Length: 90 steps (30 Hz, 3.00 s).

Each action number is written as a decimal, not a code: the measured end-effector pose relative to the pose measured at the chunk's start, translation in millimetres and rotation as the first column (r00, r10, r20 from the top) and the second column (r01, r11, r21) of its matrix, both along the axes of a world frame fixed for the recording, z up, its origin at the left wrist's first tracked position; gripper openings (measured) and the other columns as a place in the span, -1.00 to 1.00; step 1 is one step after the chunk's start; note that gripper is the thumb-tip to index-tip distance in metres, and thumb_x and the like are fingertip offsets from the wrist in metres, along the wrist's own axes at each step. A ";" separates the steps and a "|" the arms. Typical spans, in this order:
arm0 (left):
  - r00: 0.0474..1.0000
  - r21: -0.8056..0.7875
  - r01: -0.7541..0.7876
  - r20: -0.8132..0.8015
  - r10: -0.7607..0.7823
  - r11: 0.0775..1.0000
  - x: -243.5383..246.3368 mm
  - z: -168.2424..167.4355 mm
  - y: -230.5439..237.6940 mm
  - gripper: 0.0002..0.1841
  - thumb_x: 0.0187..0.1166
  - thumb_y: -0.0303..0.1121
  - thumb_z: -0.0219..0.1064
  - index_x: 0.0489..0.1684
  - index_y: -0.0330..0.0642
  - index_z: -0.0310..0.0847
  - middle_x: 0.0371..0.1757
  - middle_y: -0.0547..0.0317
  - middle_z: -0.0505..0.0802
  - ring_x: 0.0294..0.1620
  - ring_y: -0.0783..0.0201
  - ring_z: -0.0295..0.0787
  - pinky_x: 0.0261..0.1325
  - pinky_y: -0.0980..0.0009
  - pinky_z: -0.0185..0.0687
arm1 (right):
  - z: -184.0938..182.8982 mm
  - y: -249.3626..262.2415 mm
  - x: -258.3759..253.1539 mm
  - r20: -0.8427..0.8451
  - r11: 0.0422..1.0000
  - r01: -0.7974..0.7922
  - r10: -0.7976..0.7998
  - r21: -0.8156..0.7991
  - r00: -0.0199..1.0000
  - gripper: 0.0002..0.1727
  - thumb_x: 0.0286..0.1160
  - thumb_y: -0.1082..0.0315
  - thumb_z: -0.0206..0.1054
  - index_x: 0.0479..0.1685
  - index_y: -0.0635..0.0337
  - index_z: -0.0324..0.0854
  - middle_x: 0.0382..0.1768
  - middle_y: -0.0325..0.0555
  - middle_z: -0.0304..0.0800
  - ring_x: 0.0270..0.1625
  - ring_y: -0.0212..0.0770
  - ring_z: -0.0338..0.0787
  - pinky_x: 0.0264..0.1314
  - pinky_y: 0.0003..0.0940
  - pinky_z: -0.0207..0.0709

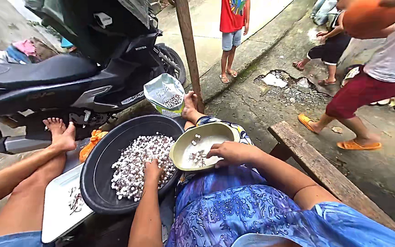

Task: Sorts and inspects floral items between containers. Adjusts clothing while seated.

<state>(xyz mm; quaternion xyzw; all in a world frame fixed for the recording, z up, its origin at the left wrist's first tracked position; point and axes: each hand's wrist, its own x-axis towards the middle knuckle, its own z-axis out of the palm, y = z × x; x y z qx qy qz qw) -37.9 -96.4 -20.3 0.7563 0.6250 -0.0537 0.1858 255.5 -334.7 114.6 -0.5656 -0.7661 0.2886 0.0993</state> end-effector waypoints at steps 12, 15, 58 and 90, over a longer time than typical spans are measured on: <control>0.733 -0.017 -0.312 0.632 0.252 0.950 -20.0 32.3 -2.3 -0.43 0.53 -0.46 0.43 0.55 -0.37 0.42 0.35 -0.41 0.69 0.12 -0.23 0.82 0.13 -0.18 0.76 | -13.1 72.9 -3.9 -0.375 0.960 0.224 -0.148 0.168 0.915 -0.55 0.66 0.31 0.34 0.47 0.28 0.57 0.48 0.25 0.57 0.26 0.06 0.77 0.41 -0.07 0.61; 0.740 -0.031 -0.308 0.620 0.260 0.951 -27.1 37.8 -5.3 -0.45 0.53 -0.48 0.43 0.53 -0.35 0.44 0.33 -0.38 0.71 0.12 -0.20 0.83 0.13 -0.16 0.77 | -24.9 61.4 -9.5 -0.355 0.977 0.196 -0.154 0.085 0.922 -0.55 0.64 0.31 0.36 0.45 0.29 0.58 0.50 0.26 0.54 0.28 0.07 0.76 0.40 -0.08 0.61; 0.299 -0.326 0.514 0.935 0.190 0.794 91.5 97.1 -97.7 -0.60 0.59 -0.65 0.24 0.40 -0.40 0.38 0.16 -0.12 0.64 -0.10 0.15 0.72 -0.13 0.18 0.75 | -41.9 56.0 5.8 -0.568 0.862 0.500 -0.369 0.087 0.736 -0.63 0.64 0.44 0.17 0.38 0.28 0.58 0.07 0.06 0.79 -0.22 -0.33 0.84 -0.12 -0.36 0.77; 0.244 -0.350 0.574 0.936 0.253 0.740 88.5 96.6 -101.6 -0.66 0.65 -0.65 0.11 0.38 -0.41 0.40 0.00 0.03 0.72 -0.25 0.30 0.74 -0.24 0.33 0.75 | -46.4 40.0 2.4 -0.473 0.854 0.473 -0.332 0.217 0.816 -0.61 0.50 0.28 0.28 0.23 0.29 0.62 -0.11 0.02 0.83 -0.21 -0.28 0.80 -0.06 -0.23 0.70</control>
